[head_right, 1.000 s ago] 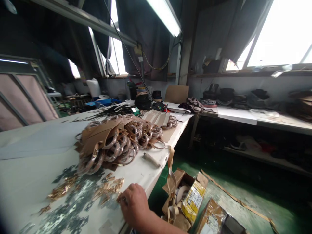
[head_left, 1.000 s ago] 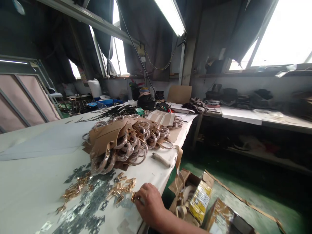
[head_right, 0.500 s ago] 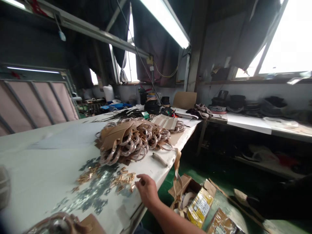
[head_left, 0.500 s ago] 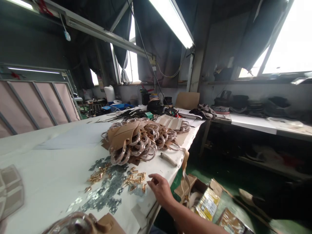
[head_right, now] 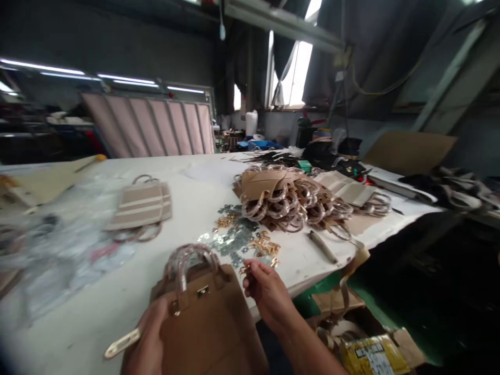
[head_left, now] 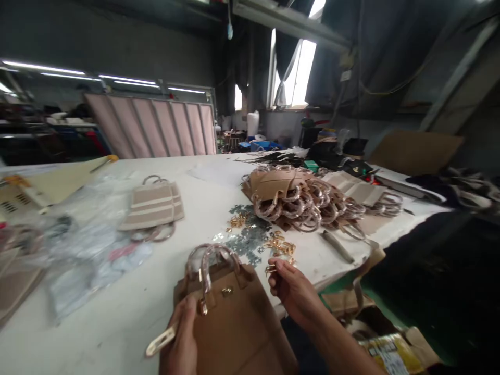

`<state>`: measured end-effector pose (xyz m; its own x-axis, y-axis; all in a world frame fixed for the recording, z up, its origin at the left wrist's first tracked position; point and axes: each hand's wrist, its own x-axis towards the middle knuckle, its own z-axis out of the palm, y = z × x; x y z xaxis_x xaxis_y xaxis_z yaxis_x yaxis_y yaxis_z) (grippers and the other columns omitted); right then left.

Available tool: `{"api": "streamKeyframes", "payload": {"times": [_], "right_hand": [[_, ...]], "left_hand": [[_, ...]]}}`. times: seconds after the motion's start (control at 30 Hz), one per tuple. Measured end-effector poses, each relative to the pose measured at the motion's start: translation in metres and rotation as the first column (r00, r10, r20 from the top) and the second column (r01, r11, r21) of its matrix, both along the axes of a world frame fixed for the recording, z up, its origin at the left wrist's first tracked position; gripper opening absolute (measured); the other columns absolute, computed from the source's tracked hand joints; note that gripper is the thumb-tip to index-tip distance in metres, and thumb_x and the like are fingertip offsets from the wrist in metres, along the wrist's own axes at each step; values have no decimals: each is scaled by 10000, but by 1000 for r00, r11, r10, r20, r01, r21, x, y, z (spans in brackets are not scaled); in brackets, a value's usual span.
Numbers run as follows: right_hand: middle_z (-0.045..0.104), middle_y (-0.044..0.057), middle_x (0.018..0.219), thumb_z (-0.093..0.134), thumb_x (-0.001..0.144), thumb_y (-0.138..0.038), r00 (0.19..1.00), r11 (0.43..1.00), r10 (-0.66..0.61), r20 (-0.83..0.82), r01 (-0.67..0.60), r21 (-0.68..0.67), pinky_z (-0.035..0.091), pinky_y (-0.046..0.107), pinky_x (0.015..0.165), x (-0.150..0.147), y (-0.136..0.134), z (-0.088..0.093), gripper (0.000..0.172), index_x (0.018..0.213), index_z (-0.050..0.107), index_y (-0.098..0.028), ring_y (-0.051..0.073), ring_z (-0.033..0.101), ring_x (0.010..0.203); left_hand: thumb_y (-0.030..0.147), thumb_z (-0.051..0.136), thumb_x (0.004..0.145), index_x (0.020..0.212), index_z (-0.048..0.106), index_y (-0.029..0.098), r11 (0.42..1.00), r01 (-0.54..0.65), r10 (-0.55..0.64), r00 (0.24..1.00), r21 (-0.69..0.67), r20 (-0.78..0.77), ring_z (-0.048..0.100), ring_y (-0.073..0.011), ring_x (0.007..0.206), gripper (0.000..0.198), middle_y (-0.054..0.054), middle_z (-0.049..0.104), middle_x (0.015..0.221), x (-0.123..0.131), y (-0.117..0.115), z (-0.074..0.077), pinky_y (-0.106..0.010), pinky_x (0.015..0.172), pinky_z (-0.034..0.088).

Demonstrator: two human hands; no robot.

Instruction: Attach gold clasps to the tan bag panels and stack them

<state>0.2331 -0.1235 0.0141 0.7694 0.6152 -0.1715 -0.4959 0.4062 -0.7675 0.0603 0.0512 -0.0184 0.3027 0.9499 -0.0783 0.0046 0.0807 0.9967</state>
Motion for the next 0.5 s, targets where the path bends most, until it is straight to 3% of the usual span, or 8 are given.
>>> {"api": "streamKeyframes", "payload": {"times": [0.13, 0.27, 0.37, 0.5], "right_hand": [[658, 5, 833, 1002, 667, -513, 991, 996, 87, -105, -87, 5, 462, 219, 585, -12, 13, -14, 508, 972, 767, -181, 132, 592, 697], [703, 44, 789, 868, 791, -636, 962, 944, 216, 166, -162, -287, 460, 252, 583, -17, 17, -33, 529, 989, 765, -156, 152, 594, 624], [717, 51, 780, 732, 892, -673, 865, 863, 326, 382, -107, -493, 443, 263, 553, -18, 16, -41, 524, 1020, 765, -166, 156, 579, 565], [718, 50, 854, 623, 1012, -527, 647, 867, 319, 693, 97, -489, 527, 295, 733, -18, 9, -37, 350, 988, 798, -225, 215, 671, 794]], "left_hand": [[741, 681, 835, 1088, 747, 222, 998, 63, -63, 998, 0, 11, 661, -300, 1089, 581, -48, 763, 1097, -10, 0, -13, -379, 991, 513], [724, 673, 861, 1036, 756, 215, 999, 51, -51, 999, 11, 0, 674, -271, 987, 545, -42, 759, 989, -11, -7, -8, -334, 886, 524], [759, 671, 833, 1031, 765, 201, 999, 42, -42, 999, 21, 1, 684, -278, 931, 599, -60, 757, 923, -8, -8, -3, -353, 865, 548], [820, 709, 744, 973, 779, 218, 999, -34, 36, 998, 26, -51, 696, -324, 965, 648, -51, 775, 917, -2, -13, 6, -379, 815, 578]]}}
